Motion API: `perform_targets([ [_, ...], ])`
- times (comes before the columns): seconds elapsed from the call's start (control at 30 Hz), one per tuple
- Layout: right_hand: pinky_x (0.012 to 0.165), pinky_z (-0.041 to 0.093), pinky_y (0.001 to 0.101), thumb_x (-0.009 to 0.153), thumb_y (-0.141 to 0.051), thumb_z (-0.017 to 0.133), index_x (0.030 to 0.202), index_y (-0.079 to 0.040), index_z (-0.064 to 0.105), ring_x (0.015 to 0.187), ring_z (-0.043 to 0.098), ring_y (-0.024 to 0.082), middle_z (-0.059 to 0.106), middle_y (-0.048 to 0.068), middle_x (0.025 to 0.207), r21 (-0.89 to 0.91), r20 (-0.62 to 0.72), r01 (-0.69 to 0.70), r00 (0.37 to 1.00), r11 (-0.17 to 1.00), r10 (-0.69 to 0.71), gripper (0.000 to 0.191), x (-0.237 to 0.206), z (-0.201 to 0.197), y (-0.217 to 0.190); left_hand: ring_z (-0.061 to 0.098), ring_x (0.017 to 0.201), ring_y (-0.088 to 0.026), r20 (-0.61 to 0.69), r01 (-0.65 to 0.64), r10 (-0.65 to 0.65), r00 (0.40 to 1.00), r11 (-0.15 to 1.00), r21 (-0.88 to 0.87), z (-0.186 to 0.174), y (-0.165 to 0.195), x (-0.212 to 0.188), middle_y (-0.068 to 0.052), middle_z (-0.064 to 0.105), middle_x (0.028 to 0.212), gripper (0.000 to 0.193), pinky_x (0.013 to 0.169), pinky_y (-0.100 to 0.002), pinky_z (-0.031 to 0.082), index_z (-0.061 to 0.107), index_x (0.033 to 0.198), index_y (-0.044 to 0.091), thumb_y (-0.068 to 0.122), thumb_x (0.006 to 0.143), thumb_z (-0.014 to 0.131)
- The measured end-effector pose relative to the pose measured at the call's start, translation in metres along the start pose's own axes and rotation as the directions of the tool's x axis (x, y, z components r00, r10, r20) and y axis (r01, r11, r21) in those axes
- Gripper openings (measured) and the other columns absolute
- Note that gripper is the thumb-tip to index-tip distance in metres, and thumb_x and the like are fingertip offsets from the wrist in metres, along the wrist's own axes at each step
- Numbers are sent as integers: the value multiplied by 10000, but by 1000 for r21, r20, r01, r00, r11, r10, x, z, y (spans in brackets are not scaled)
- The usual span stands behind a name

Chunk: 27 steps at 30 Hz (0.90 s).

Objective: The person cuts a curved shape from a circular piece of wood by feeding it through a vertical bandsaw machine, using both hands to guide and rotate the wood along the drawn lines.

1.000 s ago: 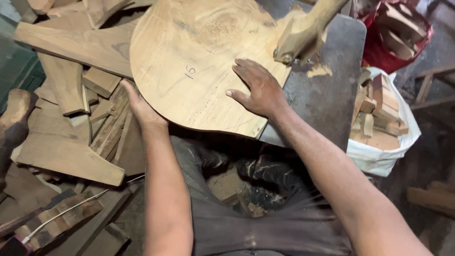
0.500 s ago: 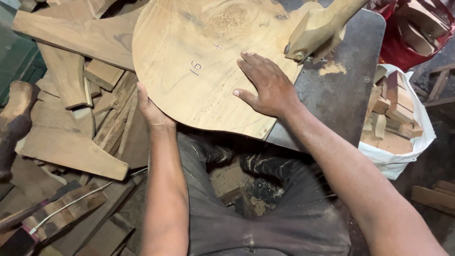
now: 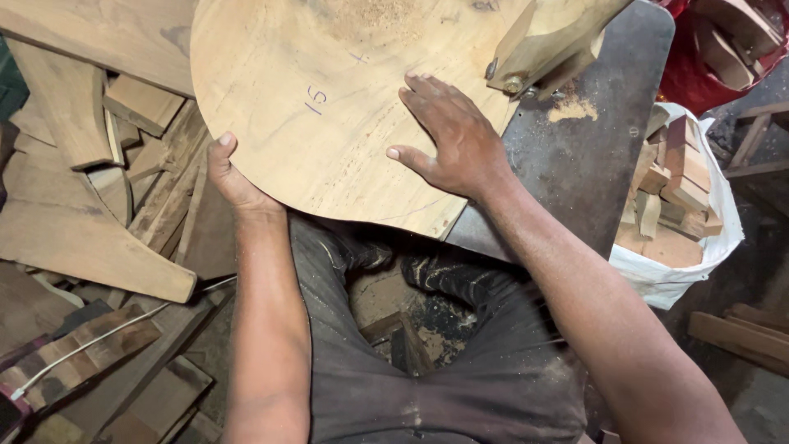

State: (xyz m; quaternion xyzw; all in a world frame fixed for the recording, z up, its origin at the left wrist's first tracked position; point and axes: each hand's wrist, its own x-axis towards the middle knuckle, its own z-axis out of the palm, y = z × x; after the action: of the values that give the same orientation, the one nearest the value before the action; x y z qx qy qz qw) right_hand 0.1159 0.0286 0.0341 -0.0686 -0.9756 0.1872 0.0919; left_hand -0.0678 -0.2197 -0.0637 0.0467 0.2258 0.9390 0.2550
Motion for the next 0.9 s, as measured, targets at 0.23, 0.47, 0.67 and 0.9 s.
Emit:
perform_targets([
  [0.23,1222,317,541,984,-596,688,1514,-56,524,1496,398,378,452,184,1604,-16,-19,26,999,1000,-26,774,0,1,2,560,1391,-388,-18,-15,15,1000,1000,7,4,0,-1,-226,556,1494,816,1218,-481,473,430,1521,-44,266,813,691],
  [0.47,1238,334,535,976,-598,701,1503,-52,532,1503,409,378,466,179,1608,9,-35,32,999,999,-32,777,0,1,2,563,1384,-382,-6,-21,21,1000,1000,20,7,0,-1,-215,562,1481,811,1215,-477,476,435,1520,-40,272,818,695],
  [0.67,1241,340,534,981,-589,717,1495,-44,539,1504,420,374,472,176,1610,10,-59,51,997,999,-51,769,2,0,4,566,1381,-390,-11,-16,16,1000,1000,15,12,0,1,-218,565,1478,807,1219,-489,478,435,1518,-38,267,814,687],
  [0.9,1237,352,528,968,-564,754,1482,-41,558,1498,425,377,485,176,1596,10,-73,69,995,998,-68,759,-1,-1,4,563,1394,-387,2,-20,20,1000,1000,18,13,0,-1,-221,559,1488,817,1223,-490,484,429,1520,-32,257,799,682],
])
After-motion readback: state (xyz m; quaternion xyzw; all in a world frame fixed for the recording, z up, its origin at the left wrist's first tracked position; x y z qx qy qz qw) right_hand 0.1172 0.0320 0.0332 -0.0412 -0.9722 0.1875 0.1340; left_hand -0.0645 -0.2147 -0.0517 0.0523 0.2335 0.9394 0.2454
